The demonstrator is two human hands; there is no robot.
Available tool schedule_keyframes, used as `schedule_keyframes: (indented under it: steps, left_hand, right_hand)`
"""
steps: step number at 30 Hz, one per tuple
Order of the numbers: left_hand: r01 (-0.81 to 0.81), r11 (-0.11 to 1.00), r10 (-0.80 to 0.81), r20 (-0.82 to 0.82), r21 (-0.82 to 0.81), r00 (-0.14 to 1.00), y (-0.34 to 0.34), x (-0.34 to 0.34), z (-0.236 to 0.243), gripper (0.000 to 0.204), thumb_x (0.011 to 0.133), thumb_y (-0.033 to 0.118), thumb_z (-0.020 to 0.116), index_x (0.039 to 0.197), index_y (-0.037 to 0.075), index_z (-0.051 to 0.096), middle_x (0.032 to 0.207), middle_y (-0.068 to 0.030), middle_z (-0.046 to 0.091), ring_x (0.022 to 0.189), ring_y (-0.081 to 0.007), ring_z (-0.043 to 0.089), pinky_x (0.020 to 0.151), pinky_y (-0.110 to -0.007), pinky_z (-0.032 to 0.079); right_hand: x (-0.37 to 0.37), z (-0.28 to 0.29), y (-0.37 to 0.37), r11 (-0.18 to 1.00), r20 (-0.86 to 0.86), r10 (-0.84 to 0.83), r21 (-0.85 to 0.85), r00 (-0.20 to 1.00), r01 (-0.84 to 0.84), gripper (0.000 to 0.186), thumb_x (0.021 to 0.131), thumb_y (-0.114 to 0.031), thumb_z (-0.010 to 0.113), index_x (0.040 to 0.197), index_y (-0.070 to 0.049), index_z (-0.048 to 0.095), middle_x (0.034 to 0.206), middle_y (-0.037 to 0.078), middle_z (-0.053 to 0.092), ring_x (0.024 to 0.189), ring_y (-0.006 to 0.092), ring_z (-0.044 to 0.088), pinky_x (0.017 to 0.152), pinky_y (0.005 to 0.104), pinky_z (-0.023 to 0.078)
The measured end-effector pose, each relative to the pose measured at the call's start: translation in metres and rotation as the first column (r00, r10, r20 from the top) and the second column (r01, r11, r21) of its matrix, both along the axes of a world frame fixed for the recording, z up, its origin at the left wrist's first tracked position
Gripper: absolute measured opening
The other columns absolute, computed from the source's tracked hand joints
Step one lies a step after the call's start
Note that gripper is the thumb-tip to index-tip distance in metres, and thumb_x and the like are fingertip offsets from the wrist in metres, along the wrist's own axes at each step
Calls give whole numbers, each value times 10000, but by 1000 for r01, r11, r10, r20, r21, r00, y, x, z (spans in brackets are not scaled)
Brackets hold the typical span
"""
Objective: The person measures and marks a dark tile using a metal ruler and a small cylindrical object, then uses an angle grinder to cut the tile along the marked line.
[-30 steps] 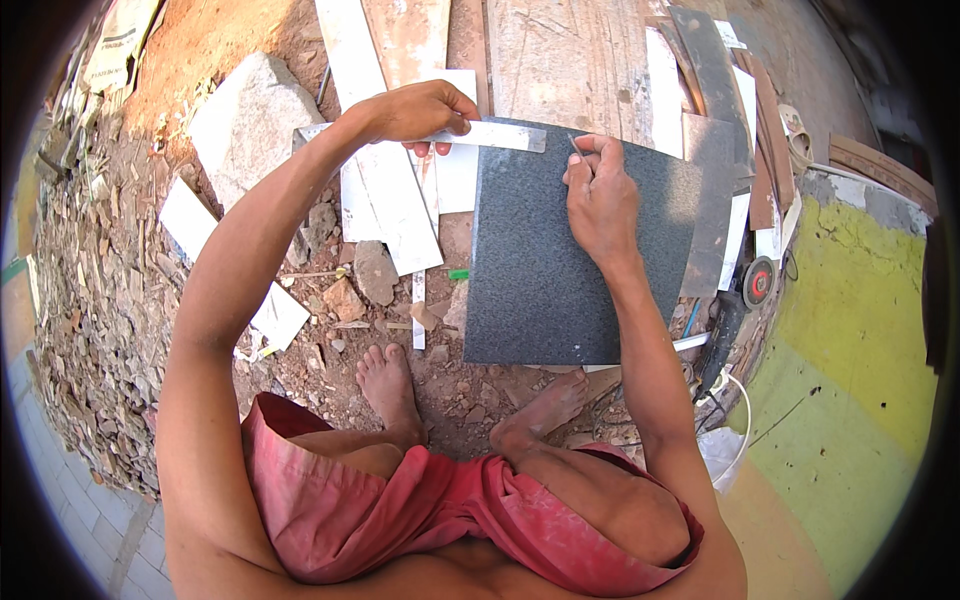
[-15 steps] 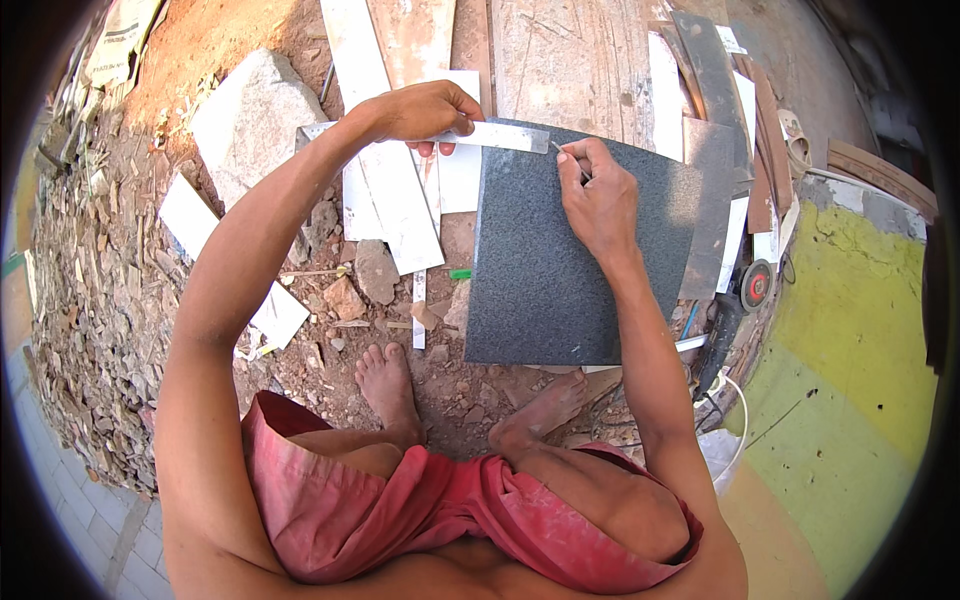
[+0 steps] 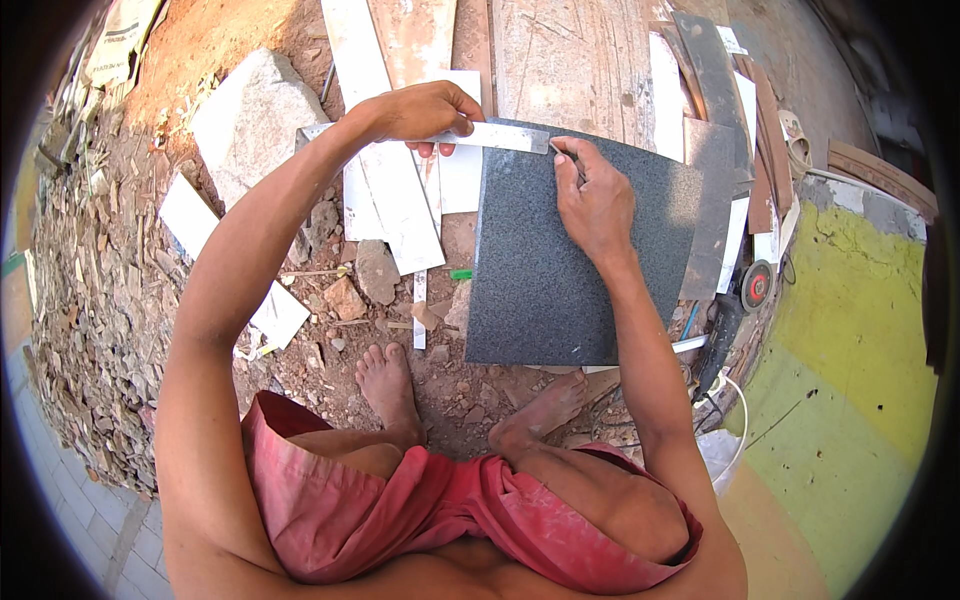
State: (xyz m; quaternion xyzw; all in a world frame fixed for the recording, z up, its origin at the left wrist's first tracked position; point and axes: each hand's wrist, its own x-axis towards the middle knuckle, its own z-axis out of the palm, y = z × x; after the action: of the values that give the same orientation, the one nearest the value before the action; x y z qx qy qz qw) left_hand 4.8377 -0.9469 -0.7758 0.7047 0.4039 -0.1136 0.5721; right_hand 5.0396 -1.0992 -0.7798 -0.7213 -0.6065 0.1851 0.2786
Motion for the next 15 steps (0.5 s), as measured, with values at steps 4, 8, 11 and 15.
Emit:
schedule_keyframes:
  steps: [4, 8, 11, 15]
  left_hand:
    - [4, 1000, -4, -9, 1, 1000, 0, 0, 1, 274, 912, 88, 490, 1087, 26, 691, 632, -17, 581, 490, -68, 508, 417, -227, 428]
    - [3, 1000, -4, -14, -13, 1000, 1, 0, 1, 284, 912, 86, 490, 1110, 29, 686, 631, -17, 581, 491, -68, 509, 415, -229, 426]
    - [-4, 1000, 4, -20, -14, 1000, 1, 0, 2, 292, 911, 82, 490, 1124, 31, 683, 629, -15, 582, 491, -65, 509, 413, -228, 426]
    - [-12, 1000, 11, -26, -26, 1000, 1, -1, 1, 303, 909, 76, 489, 1141, 30, 678, 630, -15, 586, 489, -62, 508, 412, -225, 425]
  right_hand:
    - [-1, 3, -3, 999, -7, 30, -22, 1000, -30, 221, 912, -175, 582, 1092, -107, 690, 932, 114, 719, 777, 270, 704, 669, 347, 540]
    - [-1, 0, -4, 999, 25, 53, -11, 998, -52, 227, 934, -197, 587, 1110, -121, 708, 1038, 118, 719, 898, 242, 711, 772, 324, 545]
    - [-1, -2, -4, 998, 27, 55, -17, 998, -54, 227, 937, -196, 584, 1111, -127, 712, 1052, 114, 718, 913, 239, 711, 781, 322, 546]
    - [0, -2, -4, 997, 35, 75, -24, 997, -74, 234, 940, -198, 579, 1122, -133, 712, 1054, 104, 720, 912, 234, 711, 778, 319, 546]
